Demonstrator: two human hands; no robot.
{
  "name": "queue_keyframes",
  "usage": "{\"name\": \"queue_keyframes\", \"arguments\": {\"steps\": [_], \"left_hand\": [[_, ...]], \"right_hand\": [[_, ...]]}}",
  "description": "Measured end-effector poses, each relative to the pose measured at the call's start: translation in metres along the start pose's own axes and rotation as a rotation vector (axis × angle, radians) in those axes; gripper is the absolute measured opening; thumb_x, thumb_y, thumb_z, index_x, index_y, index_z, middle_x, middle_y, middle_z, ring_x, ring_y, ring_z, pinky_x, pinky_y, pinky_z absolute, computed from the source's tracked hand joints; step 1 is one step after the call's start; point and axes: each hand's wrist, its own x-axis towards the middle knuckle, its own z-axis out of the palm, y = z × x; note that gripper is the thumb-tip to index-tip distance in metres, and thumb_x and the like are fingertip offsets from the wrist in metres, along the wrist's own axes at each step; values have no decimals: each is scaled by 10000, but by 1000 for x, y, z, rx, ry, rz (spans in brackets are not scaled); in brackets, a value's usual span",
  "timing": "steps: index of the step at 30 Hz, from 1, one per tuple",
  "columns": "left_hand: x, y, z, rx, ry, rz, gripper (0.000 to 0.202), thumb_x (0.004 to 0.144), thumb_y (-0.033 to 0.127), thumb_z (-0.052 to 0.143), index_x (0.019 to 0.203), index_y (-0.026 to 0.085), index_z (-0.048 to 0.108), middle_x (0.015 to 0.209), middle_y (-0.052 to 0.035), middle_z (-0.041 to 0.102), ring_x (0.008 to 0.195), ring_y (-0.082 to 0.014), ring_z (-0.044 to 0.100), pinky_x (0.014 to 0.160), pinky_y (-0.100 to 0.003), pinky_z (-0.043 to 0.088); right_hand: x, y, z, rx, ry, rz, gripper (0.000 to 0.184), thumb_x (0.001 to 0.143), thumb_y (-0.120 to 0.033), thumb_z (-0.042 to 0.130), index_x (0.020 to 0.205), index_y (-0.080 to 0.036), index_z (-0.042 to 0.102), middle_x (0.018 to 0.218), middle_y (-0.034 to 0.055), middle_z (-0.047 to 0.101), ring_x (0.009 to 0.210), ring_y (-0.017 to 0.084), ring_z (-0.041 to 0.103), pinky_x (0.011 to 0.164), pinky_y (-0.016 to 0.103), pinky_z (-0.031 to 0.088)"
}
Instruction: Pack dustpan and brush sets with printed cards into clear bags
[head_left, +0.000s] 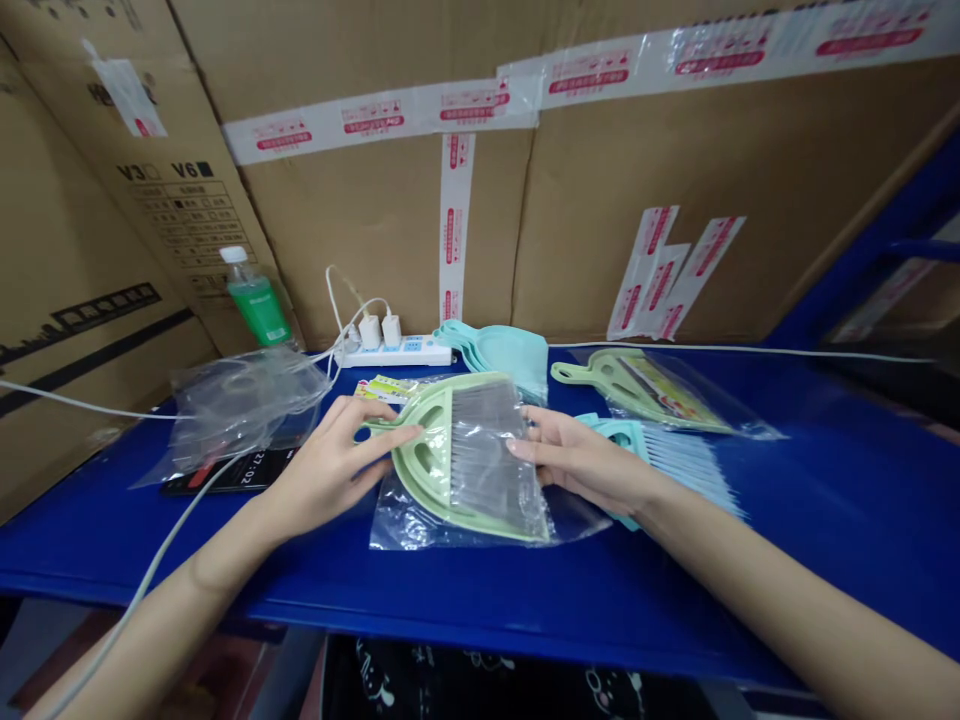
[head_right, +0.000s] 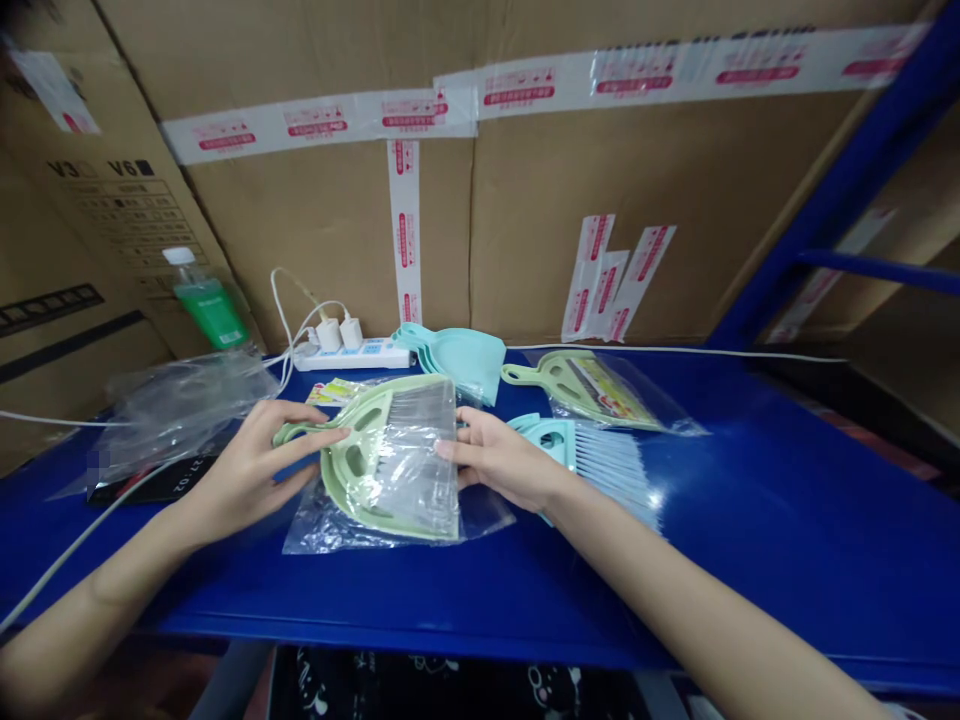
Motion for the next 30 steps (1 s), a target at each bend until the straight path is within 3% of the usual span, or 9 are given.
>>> {"name": "queue_keyframes", "arguments": {"steps": [4, 9, 13, 17, 21, 23, 25, 27, 30], "left_hand": [[-4, 10, -2, 6, 33, 152, 241, 892, 146, 513, 1093, 256, 587, 960, -46, 630, 869, -173, 573, 758, -311, 478], [-9, 10, 3, 41, 122, 350, 255, 924, 112, 429, 1054, 251, 599, 830, -5, 692, 732, -134, 619, 639, -259, 481], [-13, 2, -2, 183, 162, 338, 206, 922, 120, 444, 943, 228, 617, 800, 1, 711, 624, -115, 631, 530, -233, 464], [-19, -7, -20, 282, 164, 152, 245, 932, 113, 393, 888, 212, 612, 914, -19, 729, 730, -119, 679, 634, -237, 535], [-25, -12, -34, 468, 336, -29, 155, 889, 118, 489, 849, 227, 593, 971, 22, 729, 790, -132, 685, 665, -251, 541], [-25, -12, -37, 636, 398, -184, 162, 882, 112, 477, 826, 228, 575, 970, 35, 726, 782, -133, 677, 626, -247, 517], [-22, -11, -40, 767, 355, -404, 176, 873, 116, 434, 808, 209, 569, 944, 1, 723, 726, -144, 659, 535, -237, 462], [-17, -11, -43, 824, 211, -605, 175, 848, 125, 417, 794, 171, 578, 848, -57, 709, 599, -147, 601, 431, -223, 351], [-13, -12, -48, 847, 1, -784, 208, 834, 129, 387, 727, 134, 566, 697, -85, 634, 442, -113, 416, 383, -216, 201]], "right_hand": [[0, 0, 1, 34, 45, -29, 626, 706, -370, 751, 1228, -185, 460, 1111, 103, 658, 877, 169, 662, 699, 277, 548], [-1, -3, -1, 7, 49, -12, 659, 681, -393, 762, 1232, -191, 462, 1145, 111, 650, 858, 170, 670, 679, 268, 556], [-3, -7, -7, -66, 41, -3, 608, 732, -373, 716, 1252, -199, 455, 1159, 108, 649, 920, 182, 664, 706, 265, 557], [-4, -12, -16, -96, 64, -60, 560, 773, -354, 660, 1270, -205, 448, 1211, 120, 623, 1035, 214, 628, 809, 332, 549], [-4, -14, -19, -116, 71, -88, 581, 779, -360, 648, 1297, -208, 432, 1227, 126, 612, 1095, 237, 598, 870, 389, 527], [-4, -14, -18, -112, 74, -88, 600, 768, -371, 659, 1298, -208, 428, 1232, 127, 609, 1086, 235, 602, 863, 383, 529], [-3, -13, -18, -106, 78, -80, 613, 756, -373, 673, 1292, -206, 428, 1235, 129, 608, 1059, 227, 615, 836, 360, 538], [-2, -11, -17, -113, 78, -67, 606, 757, -367, 674, 1288, -205, 430, 1232, 131, 611, 1036, 221, 626, 814, 345, 543], [-3, -11, -17, -145, 64, -50, 576, 777, -363, 651, 1288, -208, 436, 1223, 129, 618, 1014, 222, 636, 797, 348, 549]]}}
